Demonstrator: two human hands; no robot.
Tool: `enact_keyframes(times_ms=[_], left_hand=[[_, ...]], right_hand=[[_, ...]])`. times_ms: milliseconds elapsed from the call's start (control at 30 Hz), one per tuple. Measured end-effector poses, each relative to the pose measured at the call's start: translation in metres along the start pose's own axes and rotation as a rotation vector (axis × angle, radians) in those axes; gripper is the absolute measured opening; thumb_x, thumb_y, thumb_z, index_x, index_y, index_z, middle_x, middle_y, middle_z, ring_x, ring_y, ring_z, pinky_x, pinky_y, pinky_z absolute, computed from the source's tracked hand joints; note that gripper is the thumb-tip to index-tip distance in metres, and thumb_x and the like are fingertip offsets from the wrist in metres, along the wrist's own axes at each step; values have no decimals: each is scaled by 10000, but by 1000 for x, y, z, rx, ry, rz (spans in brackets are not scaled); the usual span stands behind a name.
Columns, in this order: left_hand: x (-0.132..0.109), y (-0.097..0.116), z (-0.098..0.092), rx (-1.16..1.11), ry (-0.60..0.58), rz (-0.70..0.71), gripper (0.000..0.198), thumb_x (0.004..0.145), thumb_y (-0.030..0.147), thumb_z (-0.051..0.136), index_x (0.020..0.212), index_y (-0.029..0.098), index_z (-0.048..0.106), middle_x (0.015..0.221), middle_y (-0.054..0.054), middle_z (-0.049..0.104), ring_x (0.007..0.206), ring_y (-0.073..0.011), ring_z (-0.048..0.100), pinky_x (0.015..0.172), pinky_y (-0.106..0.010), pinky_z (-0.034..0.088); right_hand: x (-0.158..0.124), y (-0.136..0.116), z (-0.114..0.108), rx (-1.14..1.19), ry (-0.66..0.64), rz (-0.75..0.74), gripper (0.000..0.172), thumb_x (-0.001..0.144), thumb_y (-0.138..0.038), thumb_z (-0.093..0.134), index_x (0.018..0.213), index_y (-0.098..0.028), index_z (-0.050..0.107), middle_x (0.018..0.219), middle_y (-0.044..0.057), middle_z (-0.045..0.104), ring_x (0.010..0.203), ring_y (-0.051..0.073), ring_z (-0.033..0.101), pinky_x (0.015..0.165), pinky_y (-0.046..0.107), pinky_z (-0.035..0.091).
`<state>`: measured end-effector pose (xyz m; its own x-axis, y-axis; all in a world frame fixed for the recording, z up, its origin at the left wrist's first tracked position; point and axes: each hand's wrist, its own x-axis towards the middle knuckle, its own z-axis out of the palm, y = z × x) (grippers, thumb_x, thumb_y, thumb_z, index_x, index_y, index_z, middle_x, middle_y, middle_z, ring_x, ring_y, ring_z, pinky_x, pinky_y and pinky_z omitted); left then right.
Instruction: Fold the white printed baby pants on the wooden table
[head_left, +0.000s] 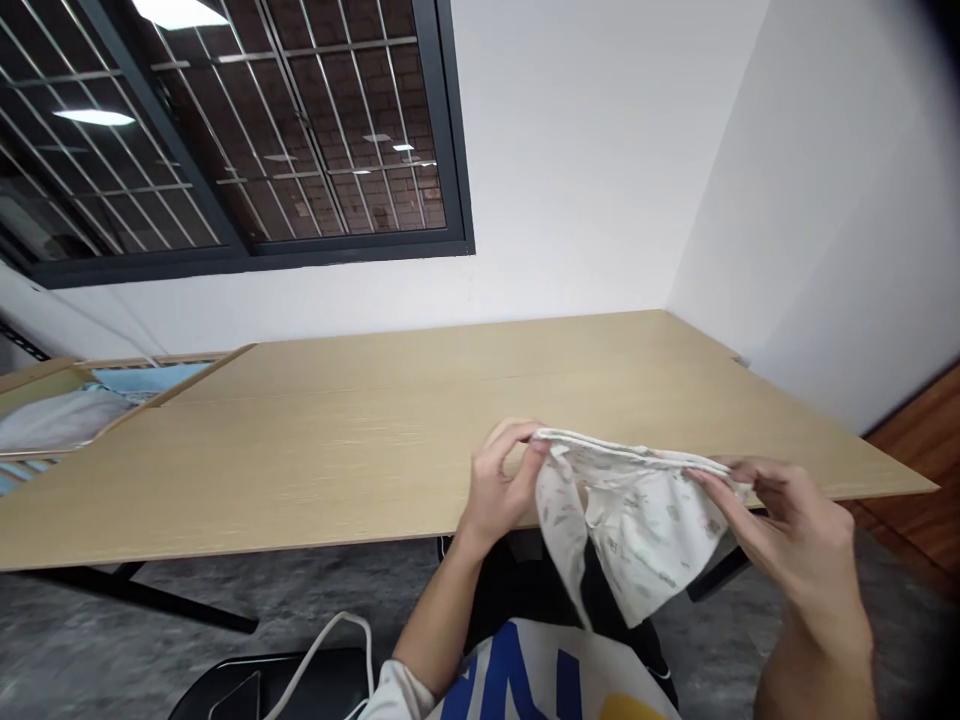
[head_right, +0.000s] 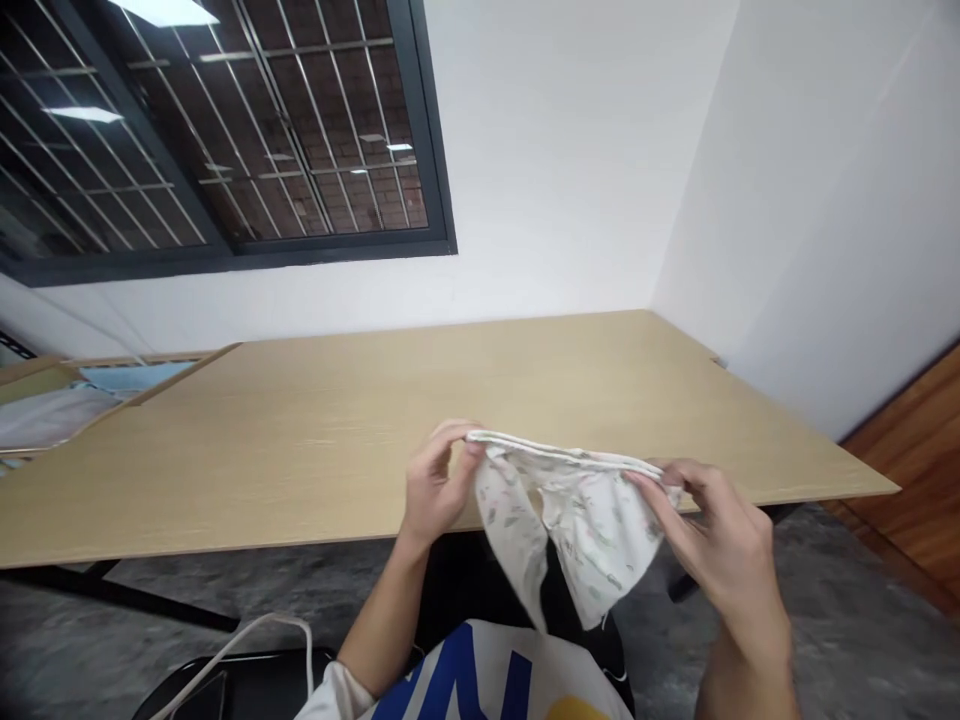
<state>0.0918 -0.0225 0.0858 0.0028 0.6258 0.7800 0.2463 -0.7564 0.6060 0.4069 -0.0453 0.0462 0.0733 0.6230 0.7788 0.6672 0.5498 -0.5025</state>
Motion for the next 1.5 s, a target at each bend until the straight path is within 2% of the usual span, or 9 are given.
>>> enact_keyframes(times_ms=[133, 300, 500, 733, 867, 1000, 1133, 1333, 1500], left_hand=[[10, -2, -42, 73, 166, 116, 242, 968, 153, 655, 1183, 250, 598, 1016, -14, 699, 922, -136, 686, 843, -282, 561], [29, -7, -95, 477, -58, 209, 208, 1009, 98, 505, 986, 232, 663, 1019, -33, 671, 968, -159, 655, 864, -304, 526], [41, -61, -116, 789, -256, 19, 293, 1021, 160, 422, 1205, 231, 638, 1145, -74, 675, 1093, -233, 608, 1002, -419, 480], [43, -135, -94, 1012, -541, -495, 567, 912, 132, 426, 1476, 174, 470, 1550, -129, 513, 1377, -321, 481, 1180, -476, 359], [51, -171, -80, 1039, -606, -632, 688, 861, 153, 526, 1536, 140, 399, 1645, -193, 402, 1452, -426, 420, 1180, -572, 333], [63, -191, -72, 1026, -623, -694, 762, 822, 171, 624, 1541, 116, 375, 1663, -234, 359, 1496, -452, 369, 1197, -580, 308], [75, -183, -65, 964, -567, -642, 582, 900, 250, 629, 1432, 83, 463, 1606, -275, 425, 1436, -389, 452, 1177, -535, 352], [83, -148, -37, 833, -499, -479, 360, 1070, 373, 423, 1162, 56, 565, 1372, -289, 614, 1230, -272, 604, 1099, -453, 430], [35, -113, 20, 760, -681, -509, 283, 1005, 361, 522, 977, 123, 673, 1016, -179, 743, 973, -286, 715, 926, -404, 519]], right_hand=[[44, -24, 19, 12, -150, -397, 218, 974, -150, 661, 1148, -280, 661, 1101, 41, 750, 955, 231, 744, 893, 369, 597], [88, -40, 57, 31, -337, -623, 224, 1004, -75, 530, 1119, -224, 651, 1222, 121, 684, 1081, 249, 685, 889, 383, 568], [123, -21, 138, -186, -488, -626, 225, 1008, -92, 484, 1084, -174, 680, 1091, 126, 720, 991, 268, 641, 910, 427, 511], [140, 34, 253, -328, -854, -435, 322, 970, -79, 472, 1184, -133, 706, 1275, 175, 697, 1197, 303, 611, 1053, 417, 424], [137, 56, 300, -325, -965, -352, 375, 916, -75, 531, 1242, -141, 704, 1409, 185, 634, 1314, 326, 561, 1117, 436, 392], [139, 68, 330, -316, -980, -268, 400, 903, -90, 550, 1275, -135, 689, 1421, 191, 629, 1329, 326, 557, 1127, 433, 397], [145, 78, 350, -297, -987, -161, 451, 901, -91, 542, 1340, -105, 644, 1487, 202, 579, 1358, 324, 545, 1141, 426, 400], [148, 94, 361, -243, -908, 23, 447, 887, -91, 559, 1328, -89, 630, 1625, 199, 420, 1426, 300, 481, 1180, 372, 370], [155, 104, 363, -195, -804, 181, 485, 938, -126, 541, 1423, -100, 535, 1462, 197, 574, 1333, 268, 547, 1124, 346, 410]])
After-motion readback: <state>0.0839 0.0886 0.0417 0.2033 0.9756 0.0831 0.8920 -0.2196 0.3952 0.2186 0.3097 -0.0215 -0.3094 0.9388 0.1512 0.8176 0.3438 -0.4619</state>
